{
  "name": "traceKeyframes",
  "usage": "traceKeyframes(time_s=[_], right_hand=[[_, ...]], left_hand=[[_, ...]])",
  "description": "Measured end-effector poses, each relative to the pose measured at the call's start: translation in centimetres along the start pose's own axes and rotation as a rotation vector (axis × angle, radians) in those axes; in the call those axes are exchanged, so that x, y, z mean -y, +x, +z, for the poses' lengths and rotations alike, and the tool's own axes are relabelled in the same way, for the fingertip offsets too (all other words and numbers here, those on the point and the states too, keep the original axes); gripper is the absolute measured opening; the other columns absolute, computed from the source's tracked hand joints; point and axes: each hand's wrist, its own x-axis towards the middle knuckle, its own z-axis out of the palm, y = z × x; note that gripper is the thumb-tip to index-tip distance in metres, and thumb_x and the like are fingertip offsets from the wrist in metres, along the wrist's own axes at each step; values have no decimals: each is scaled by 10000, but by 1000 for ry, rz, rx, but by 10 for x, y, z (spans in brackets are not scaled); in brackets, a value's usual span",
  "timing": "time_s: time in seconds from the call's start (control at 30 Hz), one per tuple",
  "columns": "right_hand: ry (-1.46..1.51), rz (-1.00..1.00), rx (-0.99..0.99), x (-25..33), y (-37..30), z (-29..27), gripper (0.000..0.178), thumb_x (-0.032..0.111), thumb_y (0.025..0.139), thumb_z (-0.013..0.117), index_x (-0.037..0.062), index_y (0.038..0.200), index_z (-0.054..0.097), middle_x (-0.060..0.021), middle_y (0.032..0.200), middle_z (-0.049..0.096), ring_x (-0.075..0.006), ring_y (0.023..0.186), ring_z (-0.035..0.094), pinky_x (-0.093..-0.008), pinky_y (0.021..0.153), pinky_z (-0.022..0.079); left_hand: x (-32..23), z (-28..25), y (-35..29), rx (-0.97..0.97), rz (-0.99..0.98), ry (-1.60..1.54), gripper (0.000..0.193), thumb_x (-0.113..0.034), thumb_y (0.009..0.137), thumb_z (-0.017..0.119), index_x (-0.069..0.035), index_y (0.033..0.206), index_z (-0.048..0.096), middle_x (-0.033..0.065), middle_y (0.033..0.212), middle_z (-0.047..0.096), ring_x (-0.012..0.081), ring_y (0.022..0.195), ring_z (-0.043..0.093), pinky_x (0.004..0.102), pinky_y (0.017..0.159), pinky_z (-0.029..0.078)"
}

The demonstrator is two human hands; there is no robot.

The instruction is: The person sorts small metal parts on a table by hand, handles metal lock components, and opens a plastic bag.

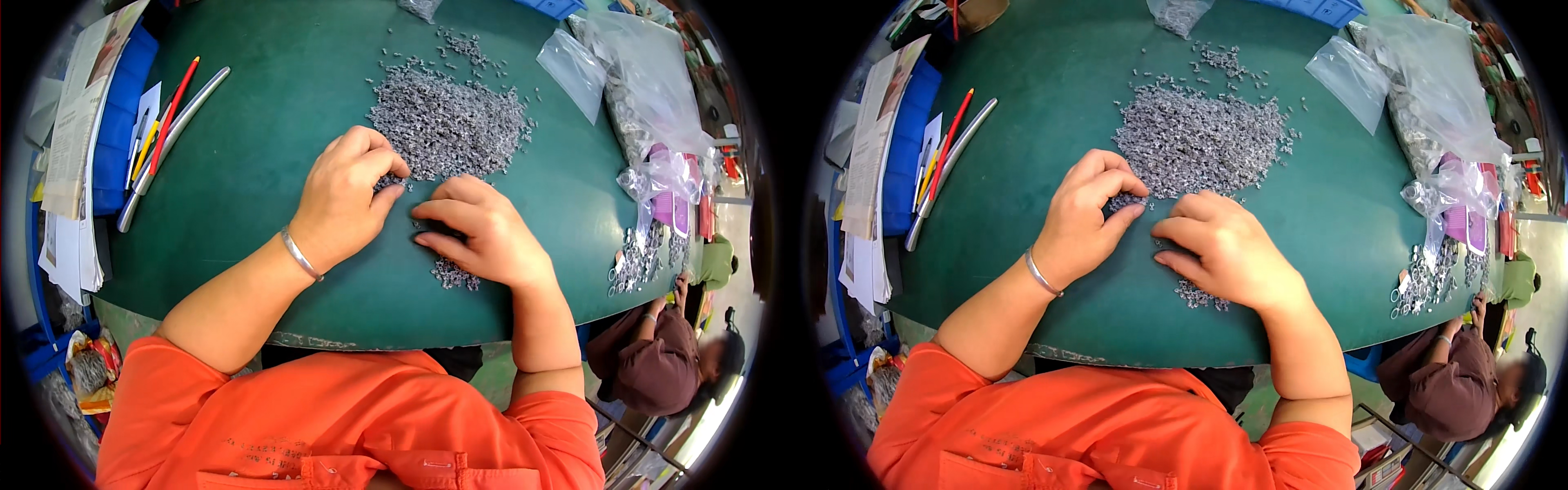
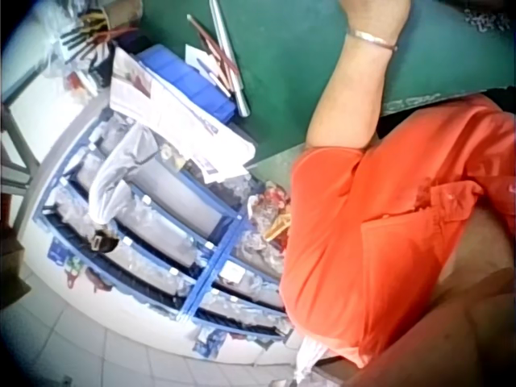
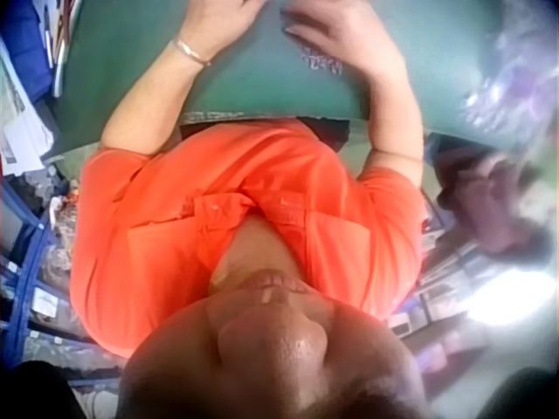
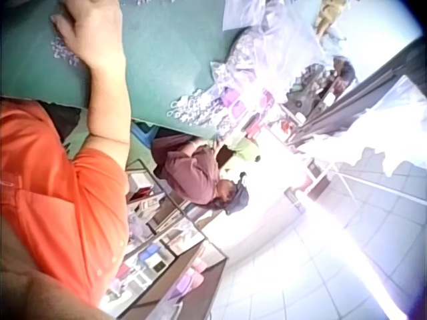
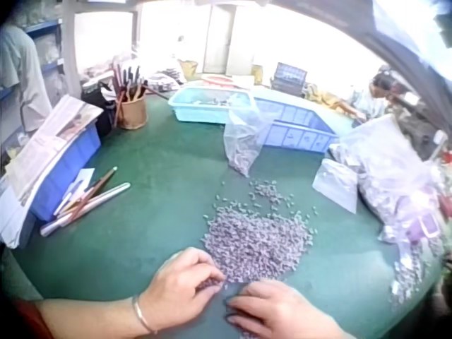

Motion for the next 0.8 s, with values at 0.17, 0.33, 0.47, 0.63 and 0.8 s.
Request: traceKeyframes(time_s=[0.17,0.33,0.47,0.63,0.8], right_hand=[[60,-11,109,-7,-7,-16,140,-2,734,682,19,872,677,-89,865,602,-287,796,587,-390,720,494],[164,8,216,0,-8,-16,274,-69,719,637,-2,978,696,-124,983,641,-289,860,592,-365,759,496],[-39,-82,-38,7,10,12,377,-96,725,604,-5,1084,671,-138,1071,620,-309,945,574,-384,840,491],[-44,-18,-96,8,11,21,418,-122,712,572,-26,1111,655,-144,1125,610,-337,1018,555,-408,908,479],[0,-32,-1,6,9,21,432,-134,678,563,-11,1077,672,-140,1109,617,-336,1021,558,-396,905,481]], left_hand=[[2,-1,0,-20,-37,-112,165,54,752,711,-19,894,669,106,969,605,238,860,620,310,746,508],[4,-4,6,-125,-31,-177,125,64,781,687,-1,887,669,97,945,623,212,819,632,289,711,515],[16,-10,11,-171,-133,-56,82,9,781,677,-41,845,669,105,903,626,296,885,614,390,793,494],[20,-10,9,-95,-103,45,74,-5,800,695,-30,867,679,75,899,626,210,755,600,306,675,496],[23,-10,10,-101,-120,47,68,-29,798,705,-31,860,680,71,874,627,209,737,599,308,670,491]])
